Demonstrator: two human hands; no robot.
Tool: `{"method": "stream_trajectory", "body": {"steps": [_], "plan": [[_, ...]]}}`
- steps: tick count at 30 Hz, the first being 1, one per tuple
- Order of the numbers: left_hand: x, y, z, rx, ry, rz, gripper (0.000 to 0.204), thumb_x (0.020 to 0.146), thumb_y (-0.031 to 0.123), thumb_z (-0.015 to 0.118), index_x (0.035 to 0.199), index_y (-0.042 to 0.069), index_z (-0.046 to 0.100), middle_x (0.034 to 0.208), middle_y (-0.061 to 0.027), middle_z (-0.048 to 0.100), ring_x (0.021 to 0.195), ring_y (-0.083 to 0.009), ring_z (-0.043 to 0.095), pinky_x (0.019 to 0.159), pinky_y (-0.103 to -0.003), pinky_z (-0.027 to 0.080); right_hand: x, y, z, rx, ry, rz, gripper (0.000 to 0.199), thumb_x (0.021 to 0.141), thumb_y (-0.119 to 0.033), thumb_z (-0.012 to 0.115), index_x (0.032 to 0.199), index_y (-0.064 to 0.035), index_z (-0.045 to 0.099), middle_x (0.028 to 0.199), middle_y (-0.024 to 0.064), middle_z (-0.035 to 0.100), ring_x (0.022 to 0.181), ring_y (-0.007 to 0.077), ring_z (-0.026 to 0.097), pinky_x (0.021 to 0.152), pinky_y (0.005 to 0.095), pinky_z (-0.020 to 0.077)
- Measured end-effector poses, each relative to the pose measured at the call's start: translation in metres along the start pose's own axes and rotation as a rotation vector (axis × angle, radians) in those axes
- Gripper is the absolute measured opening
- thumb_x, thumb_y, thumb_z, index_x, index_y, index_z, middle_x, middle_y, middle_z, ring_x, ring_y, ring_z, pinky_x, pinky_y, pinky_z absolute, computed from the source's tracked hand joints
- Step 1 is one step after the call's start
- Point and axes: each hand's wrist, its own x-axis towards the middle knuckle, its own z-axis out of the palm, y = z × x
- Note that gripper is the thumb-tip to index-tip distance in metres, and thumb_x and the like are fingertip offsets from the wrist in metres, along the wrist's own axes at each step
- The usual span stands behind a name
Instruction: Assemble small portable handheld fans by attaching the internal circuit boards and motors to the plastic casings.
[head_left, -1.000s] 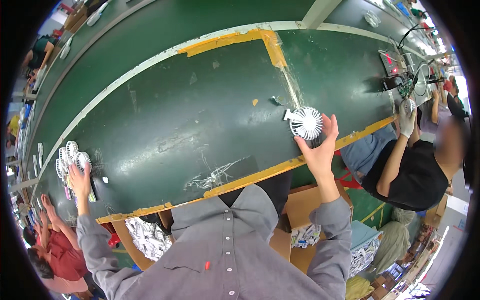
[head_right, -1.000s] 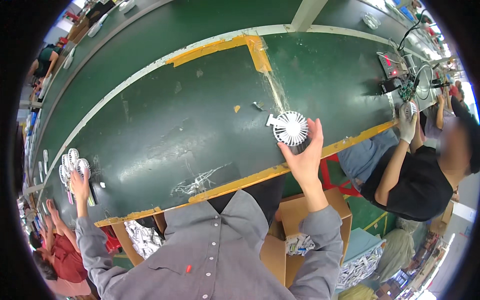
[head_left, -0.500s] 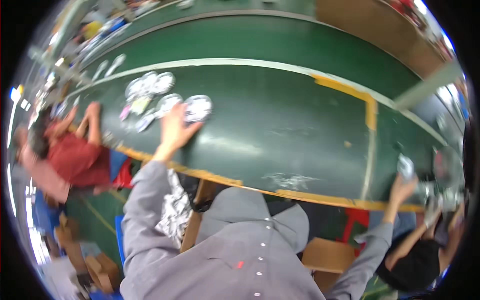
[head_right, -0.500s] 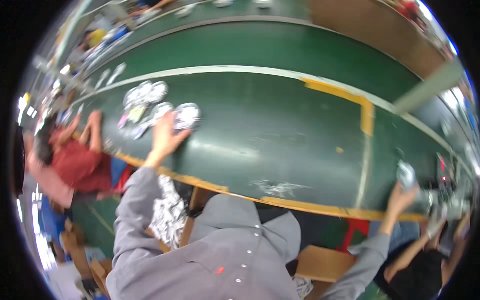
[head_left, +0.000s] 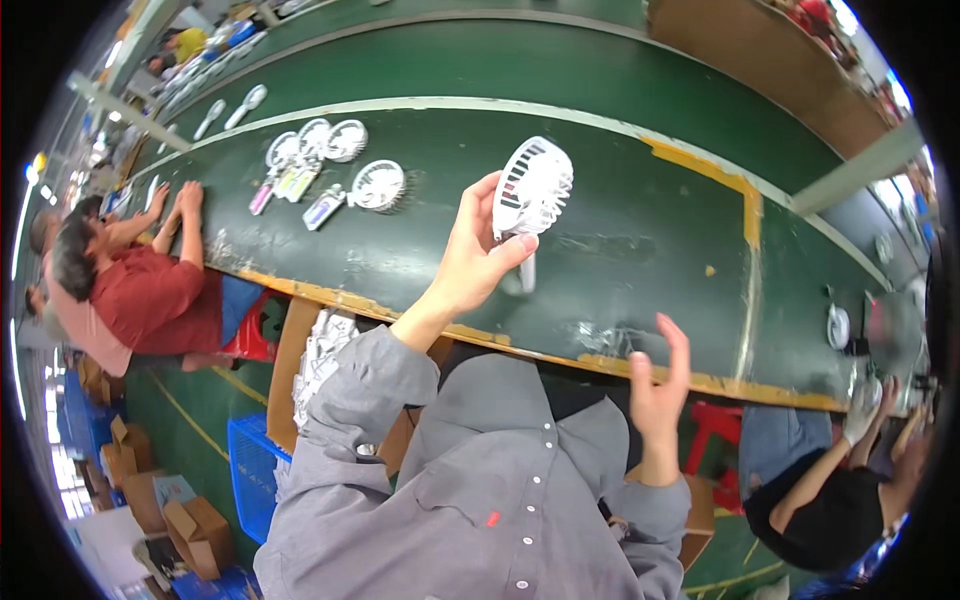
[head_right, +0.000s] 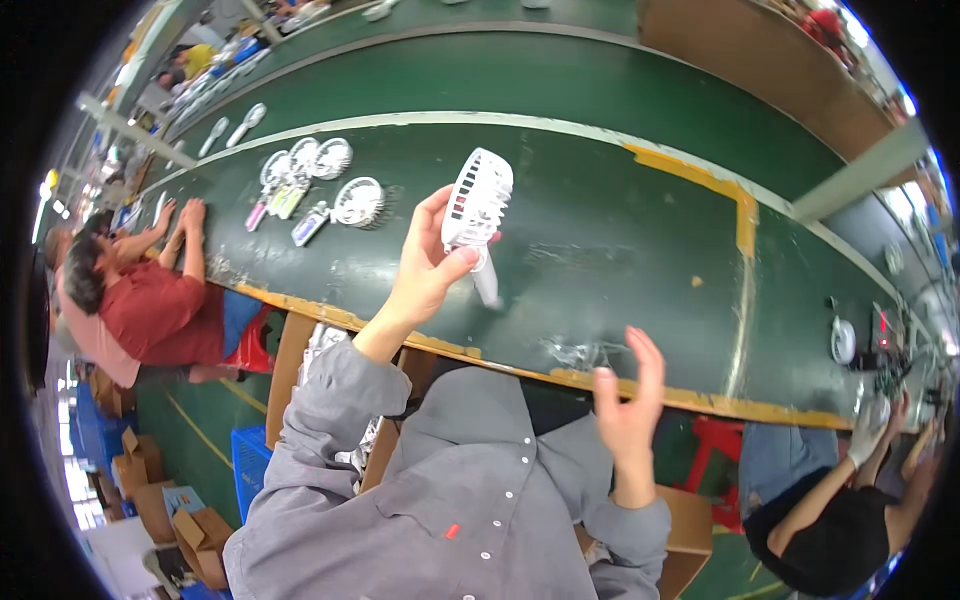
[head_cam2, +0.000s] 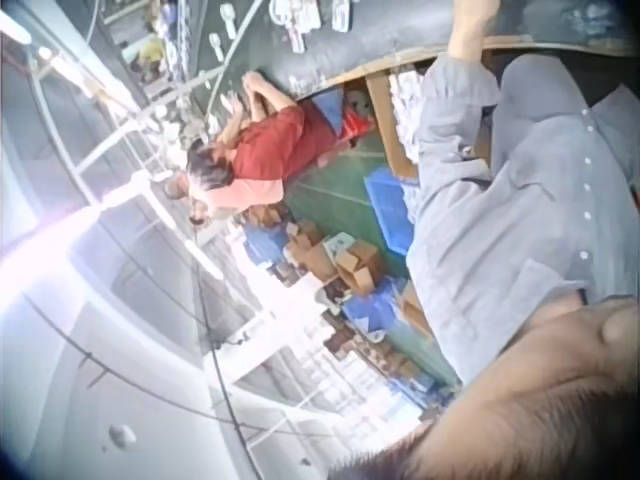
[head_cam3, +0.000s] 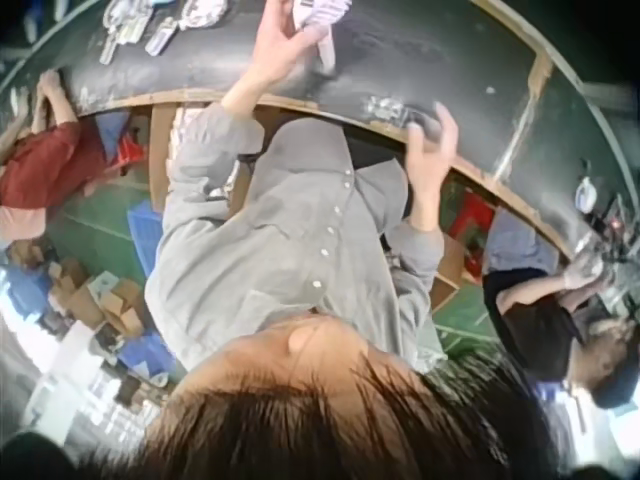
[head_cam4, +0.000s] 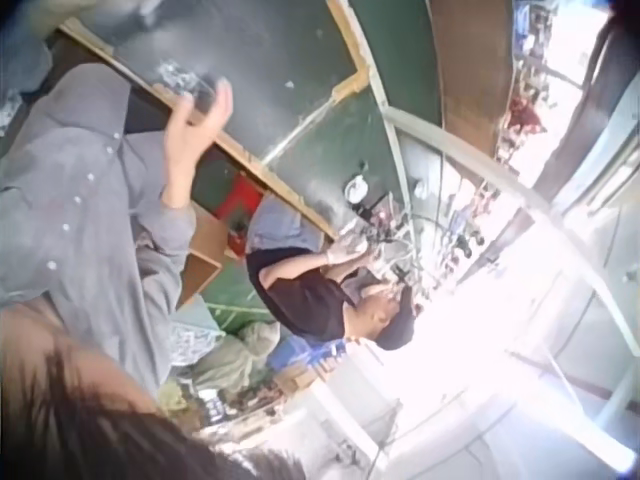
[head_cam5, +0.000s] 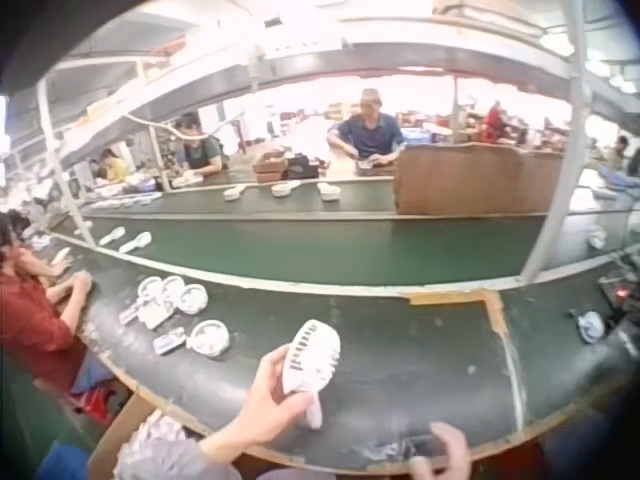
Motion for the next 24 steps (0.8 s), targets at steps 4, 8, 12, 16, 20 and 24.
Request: {"method": "stream_trajectory", "body": {"steps": [4, 8, 12, 16, 20, 24], "plan": [[-0.009, 0.017, 0.068, -0.208, -0.139, -0.073, 0.083, 0.084, 0.030, 0.073, 0.145, 0.003, 0.024, 0.134, -0.0178, 0.049, 0.115, -0.0331, 0.059, 0.100, -0.045, 0.048, 0.005, -0.042, 0.008, 0.113, -0.020, -0.029, 0.074, 0.076, -0.017, 0.072, 0.139, 0.0037, 0.038, 0.139, 0.0211, 0.043, 0.132, 0.0339, 0.041, 0.110, 0.0416, 0.0315], [-0.032, 0.009, 0.121, -0.324, -0.383, -0.132, 0.082, 0.081, 0.007, 0.070, 0.145, 0.000, 0.018, 0.139, -0.0151, 0.043, 0.129, -0.0220, 0.044, 0.107, -0.038, 0.036, -0.007, -0.041, 0.008, 0.625, -0.201, 0.292, 0.076, 0.076, -0.013, 0.076, 0.140, 0.0010, 0.037, 0.133, 0.0135, 0.049, 0.125, 0.0232, 0.047, 0.105, 0.0370, 0.0365], [-0.050, -0.007, 0.139, -0.345, -0.417, -0.185, 0.084, 0.080, 0.004, 0.072, 0.144, 0.001, 0.019, 0.140, -0.0149, 0.043, 0.130, -0.0218, 0.043, 0.109, -0.038, 0.034, -0.026, -0.023, -0.002, 0.864, -0.212, 0.414, 0.043, 0.082, -0.010, 0.059, 0.123, 0.0009, 0.052, 0.106, 0.0051, 0.060, 0.092, 0.0105, 0.056, 0.080, 0.0267, 0.0453], [-0.072, -0.030, 0.143, -0.507, -0.170, -0.291, 0.071, 0.087, 0.004, 0.065, 0.142, 0.005, 0.020, 0.134, -0.0133, 0.047, 0.123, -0.0199, 0.050, 0.101, -0.037, 0.043, -0.037, -0.030, 0.007, 1.097, 0.121, 0.480, 0.048, 0.071, -0.016, 0.046, 0.114, 0.0026, 0.054, 0.095, 0.0121, 0.062, 0.084, 0.0225, 0.060, 0.077, 0.0324, 0.0461], [-0.091, -0.053, 0.147, -0.501, 0.127, -0.197, 0.053, 0.093, 0.008, 0.057, 0.139, 0.005, 0.030, 0.133, -0.0119, 0.049, 0.114, -0.0243, 0.058, 0.099, -0.039, 0.047, -0.043, -0.016, 0.008, 1.438, 0.238, 0.578, 0.042, 0.073, -0.023, 0.048, 0.109, -0.0015, 0.051, 0.079, 0.0099, 0.053, 0.070, 0.0237, 0.053, 0.069, 0.0384, 0.0442], [-0.091, -0.047, 0.134, -0.399, 0.133, -0.155, 0.054, 0.098, 0.030, 0.052, 0.141, 0.003, 0.032, 0.138, -0.0153, 0.045, 0.122, -0.0301, 0.052, 0.107, -0.047, 0.039, -0.042, -0.010, -0.004, 1.548, 0.156, 0.543, 0.041, 0.072, -0.025, 0.052, 0.105, -0.0020, 0.050, 0.080, 0.0110, 0.049, 0.064, 0.0220, 0.048, 0.066, 0.0389, 0.0436]]}}
